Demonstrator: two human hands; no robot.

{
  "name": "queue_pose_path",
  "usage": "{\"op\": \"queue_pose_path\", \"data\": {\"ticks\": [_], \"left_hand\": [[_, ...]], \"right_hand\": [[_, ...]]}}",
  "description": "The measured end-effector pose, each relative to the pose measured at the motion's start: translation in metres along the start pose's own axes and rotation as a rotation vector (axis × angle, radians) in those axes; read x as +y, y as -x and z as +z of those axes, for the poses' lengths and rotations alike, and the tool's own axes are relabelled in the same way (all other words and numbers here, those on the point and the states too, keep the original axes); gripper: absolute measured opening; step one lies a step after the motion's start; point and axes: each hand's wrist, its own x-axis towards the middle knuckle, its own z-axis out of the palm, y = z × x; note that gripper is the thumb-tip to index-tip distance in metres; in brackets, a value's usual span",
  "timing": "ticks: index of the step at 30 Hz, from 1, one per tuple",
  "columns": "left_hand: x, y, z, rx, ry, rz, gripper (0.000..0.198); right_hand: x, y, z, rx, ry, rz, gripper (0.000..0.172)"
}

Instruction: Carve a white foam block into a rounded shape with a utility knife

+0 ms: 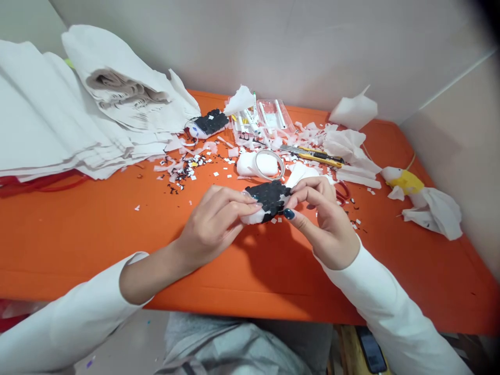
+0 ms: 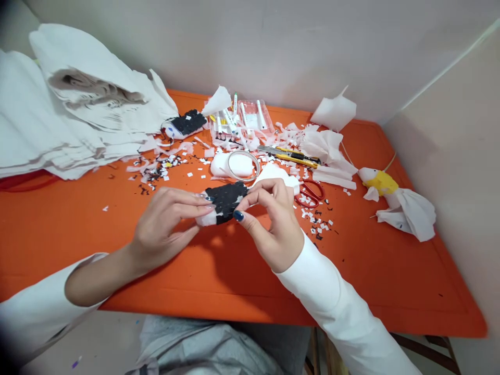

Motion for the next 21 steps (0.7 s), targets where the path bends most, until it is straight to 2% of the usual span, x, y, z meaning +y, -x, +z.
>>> {"op": "queue_pose_path", "data": {"ticks": [12, 21], "left_hand": [[0.004, -0.002, 0.001, 0.002, -0.105, 0.104, 0.015], [0.007, -0.004, -0.001, 0.024, -0.118, 0.133, 0.01]], "right_hand": [[-0.002, 0.006, 0.012, 0.017, -0.047, 0.066, 0.004], [-0.003, 0.005, 0.013, 0.017, -0.095, 0.046, 0.005]]}}
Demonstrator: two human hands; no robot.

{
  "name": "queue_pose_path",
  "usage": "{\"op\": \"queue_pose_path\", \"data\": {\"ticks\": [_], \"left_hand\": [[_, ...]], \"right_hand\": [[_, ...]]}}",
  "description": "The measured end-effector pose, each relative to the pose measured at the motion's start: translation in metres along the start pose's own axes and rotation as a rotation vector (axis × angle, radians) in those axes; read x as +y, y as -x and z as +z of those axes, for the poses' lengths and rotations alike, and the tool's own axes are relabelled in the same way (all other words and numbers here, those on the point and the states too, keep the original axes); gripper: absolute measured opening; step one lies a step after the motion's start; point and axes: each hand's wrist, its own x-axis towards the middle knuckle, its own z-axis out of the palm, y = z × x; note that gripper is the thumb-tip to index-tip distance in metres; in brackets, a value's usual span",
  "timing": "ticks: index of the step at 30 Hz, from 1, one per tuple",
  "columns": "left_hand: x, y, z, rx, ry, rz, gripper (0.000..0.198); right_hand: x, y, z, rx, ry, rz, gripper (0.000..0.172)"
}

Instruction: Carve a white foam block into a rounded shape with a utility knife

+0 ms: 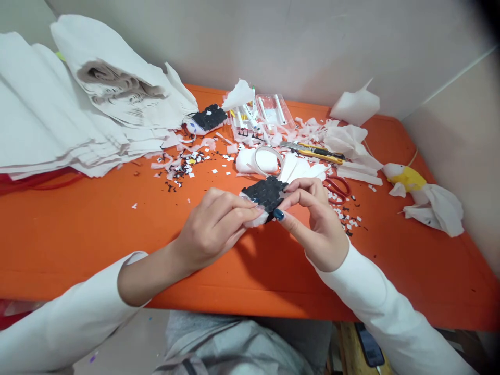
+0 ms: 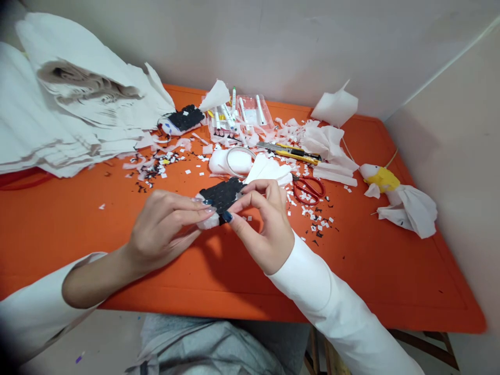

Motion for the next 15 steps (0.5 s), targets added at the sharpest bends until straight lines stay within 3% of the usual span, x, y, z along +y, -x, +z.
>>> {"op": "queue_pose_path", "data": {"ticks": [15], "left_hand": [[0.0002, 0.0044, -0.0008, -0.026, 0.018, 0.007, 0.019]], "right_hand": [[0.0018, 0.0007, 0.0044, 0.078, 0.103, -0.101, 0.006]]}}
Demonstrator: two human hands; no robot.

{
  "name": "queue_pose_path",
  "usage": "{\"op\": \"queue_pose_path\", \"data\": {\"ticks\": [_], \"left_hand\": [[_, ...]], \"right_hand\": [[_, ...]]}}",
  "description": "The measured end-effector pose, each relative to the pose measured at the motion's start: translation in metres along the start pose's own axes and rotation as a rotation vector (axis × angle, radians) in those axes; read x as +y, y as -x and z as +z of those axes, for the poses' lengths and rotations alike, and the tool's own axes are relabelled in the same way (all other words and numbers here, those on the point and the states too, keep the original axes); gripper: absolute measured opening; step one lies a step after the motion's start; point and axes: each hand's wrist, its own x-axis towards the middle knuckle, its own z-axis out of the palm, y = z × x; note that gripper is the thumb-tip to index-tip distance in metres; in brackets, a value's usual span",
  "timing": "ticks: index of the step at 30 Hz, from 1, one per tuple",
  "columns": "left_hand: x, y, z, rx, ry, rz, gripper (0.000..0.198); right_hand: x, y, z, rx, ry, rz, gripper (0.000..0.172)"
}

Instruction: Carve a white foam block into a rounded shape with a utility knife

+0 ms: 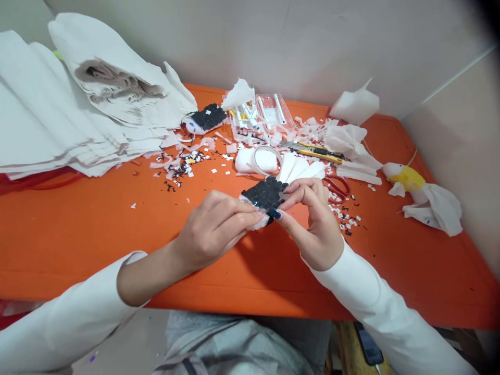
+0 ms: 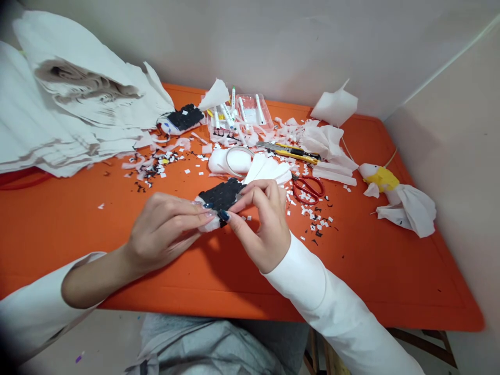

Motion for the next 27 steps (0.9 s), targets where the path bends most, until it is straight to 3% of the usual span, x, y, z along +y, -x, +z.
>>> {"op": "queue_pose_path", "data": {"ticks": [4, 8, 12, 18, 27], "left_hand": [[-0.002, -0.001, -0.001, -0.011, 0.044, -0.04, 0.017], [-0.005, -0.001, -0.002, 0.0, 0.096, -0.099, 0.019], [-0.006, -0.001, -0.003, 0.008, 0.134, -0.142, 0.02], [-0.003, -0.002, -0.008, 0.007, 0.23, -0.139, 0.023], [-0.004, -0.001, -0.008, 0.018, 0.278, -0.145, 0.023]], "right_hand": [[0.001, 0.001, -0.006, 0.036, 0.066, -0.055, 0.005], [0.001, 0.004, -0.013, 0.107, 0.286, -0.228, 0.016], [0.003, 0.007, -0.015, 0.09, 0.451, -0.368, 0.027], [0.01, 0.006, -0.014, 0.175, 0.521, -0.524, 0.02], [0.011, 0.005, -0.017, 0.096, 0.431, -0.468, 0.03]]}}
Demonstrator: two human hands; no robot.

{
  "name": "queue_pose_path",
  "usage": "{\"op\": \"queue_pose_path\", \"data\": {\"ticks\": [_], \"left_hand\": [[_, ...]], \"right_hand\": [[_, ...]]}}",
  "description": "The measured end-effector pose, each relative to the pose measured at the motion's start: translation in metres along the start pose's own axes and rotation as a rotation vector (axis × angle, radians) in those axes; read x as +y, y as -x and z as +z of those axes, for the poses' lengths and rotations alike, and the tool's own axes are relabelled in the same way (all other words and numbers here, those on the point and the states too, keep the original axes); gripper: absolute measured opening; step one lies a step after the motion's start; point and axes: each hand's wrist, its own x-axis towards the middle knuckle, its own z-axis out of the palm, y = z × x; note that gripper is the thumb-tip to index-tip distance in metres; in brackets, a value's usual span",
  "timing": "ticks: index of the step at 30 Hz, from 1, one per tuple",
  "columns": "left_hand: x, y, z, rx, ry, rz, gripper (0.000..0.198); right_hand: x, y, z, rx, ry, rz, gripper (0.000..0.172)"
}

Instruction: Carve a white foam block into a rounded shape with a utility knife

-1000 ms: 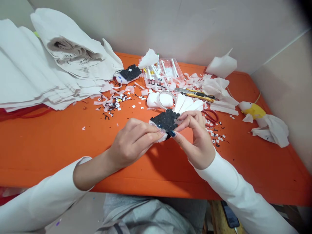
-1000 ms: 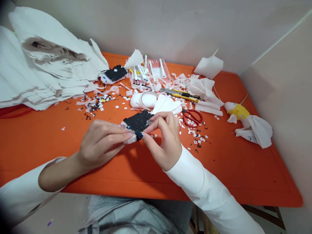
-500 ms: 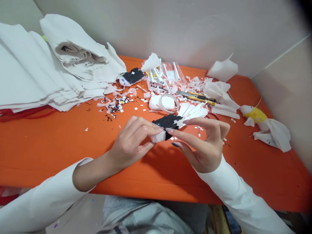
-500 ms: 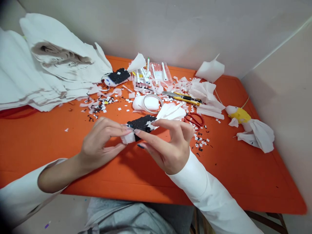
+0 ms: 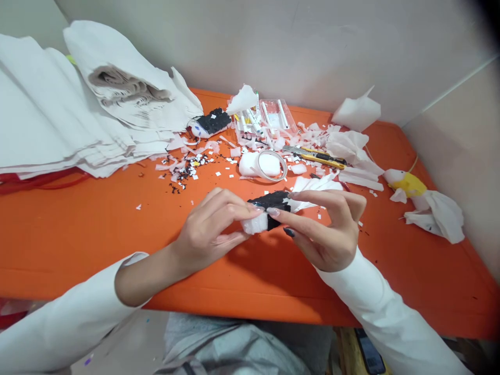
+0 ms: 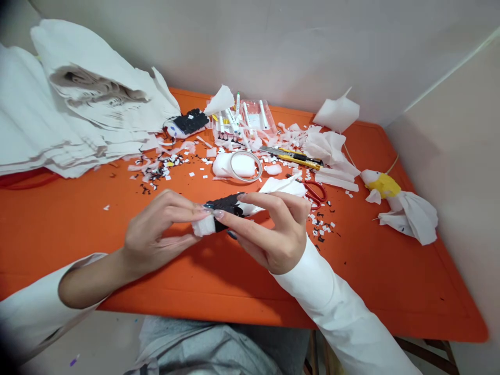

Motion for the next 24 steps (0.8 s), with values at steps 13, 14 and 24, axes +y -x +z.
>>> {"op": "queue_pose_path", "data": {"ticks": [13, 14, 24], "left_hand": [[0.0015, -0.0016, -0.0045, 0.0, -0.073, 0.075, 0.02], [0.0019, -0.0014, -0.0051, -0.002, -0.075, 0.075, 0.019], [-0.0041, 0.0015, -0.0028, 0.06, -0.043, 0.038, 0.023]], "right_hand": [[0.0004, 0.0046, 0.0026, 0.066, 0.129, -0.144, 0.031], [0.0004, 0.0048, 0.0029, 0.081, 0.135, -0.152, 0.029], [-0.0027, 0.0014, -0.0019, 0.037, 0.036, -0.029, 0.041]]}}
